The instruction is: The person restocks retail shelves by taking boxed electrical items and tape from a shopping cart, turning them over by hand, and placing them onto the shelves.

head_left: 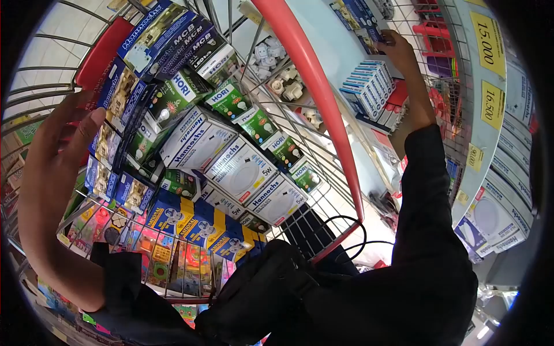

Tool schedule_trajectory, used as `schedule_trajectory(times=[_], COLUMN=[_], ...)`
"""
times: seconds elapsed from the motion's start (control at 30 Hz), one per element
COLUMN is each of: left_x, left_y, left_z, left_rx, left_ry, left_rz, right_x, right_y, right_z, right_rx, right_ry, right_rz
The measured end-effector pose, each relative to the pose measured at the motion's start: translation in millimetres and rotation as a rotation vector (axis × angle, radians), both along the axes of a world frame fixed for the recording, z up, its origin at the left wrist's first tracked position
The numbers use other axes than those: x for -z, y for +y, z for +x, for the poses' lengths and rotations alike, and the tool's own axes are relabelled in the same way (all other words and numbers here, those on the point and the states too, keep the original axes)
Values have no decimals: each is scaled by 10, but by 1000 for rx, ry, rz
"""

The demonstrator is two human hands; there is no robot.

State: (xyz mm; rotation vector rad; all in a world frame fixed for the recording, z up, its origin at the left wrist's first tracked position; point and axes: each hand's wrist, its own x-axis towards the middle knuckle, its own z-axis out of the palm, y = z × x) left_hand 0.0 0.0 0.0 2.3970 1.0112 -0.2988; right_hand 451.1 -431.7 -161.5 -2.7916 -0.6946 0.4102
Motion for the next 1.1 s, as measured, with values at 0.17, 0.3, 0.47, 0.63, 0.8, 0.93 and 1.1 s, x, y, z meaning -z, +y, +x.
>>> schedule_trajectory(times=[0.17, 0.3, 0.47, 0.63, 0.8, 0.93, 1.1], left_x=[84, -50, 3, 66, 127, 193, 223], left_y=[38, -29, 97, 286, 466, 528, 315], left_z=[-62, 7, -51, -182, -327, -338, -159], left_rx=[-13, -34, 67, 139, 237, 285, 232], left_ry=[-51, 6, 28, -108, -243, -238, -194], left_rz=[8, -51, 4, -62, -26, -50, -43], right_x=[-40, -835, -1602, -1831, -1563, -1755, -1445], right_y=[-50, 573, 1328, 2169, 2563, 2720, 2899], right_z=[-122, -1075, -2585, -3244, -3250, -3048, -2990], right_rx=[-32, -25, -217, -867, -932, -770, -652], right_ry=[-261, -316, -210, 132, -187, -75, -56], right_rz=[60, 357, 815, 479, 357, 413, 302])
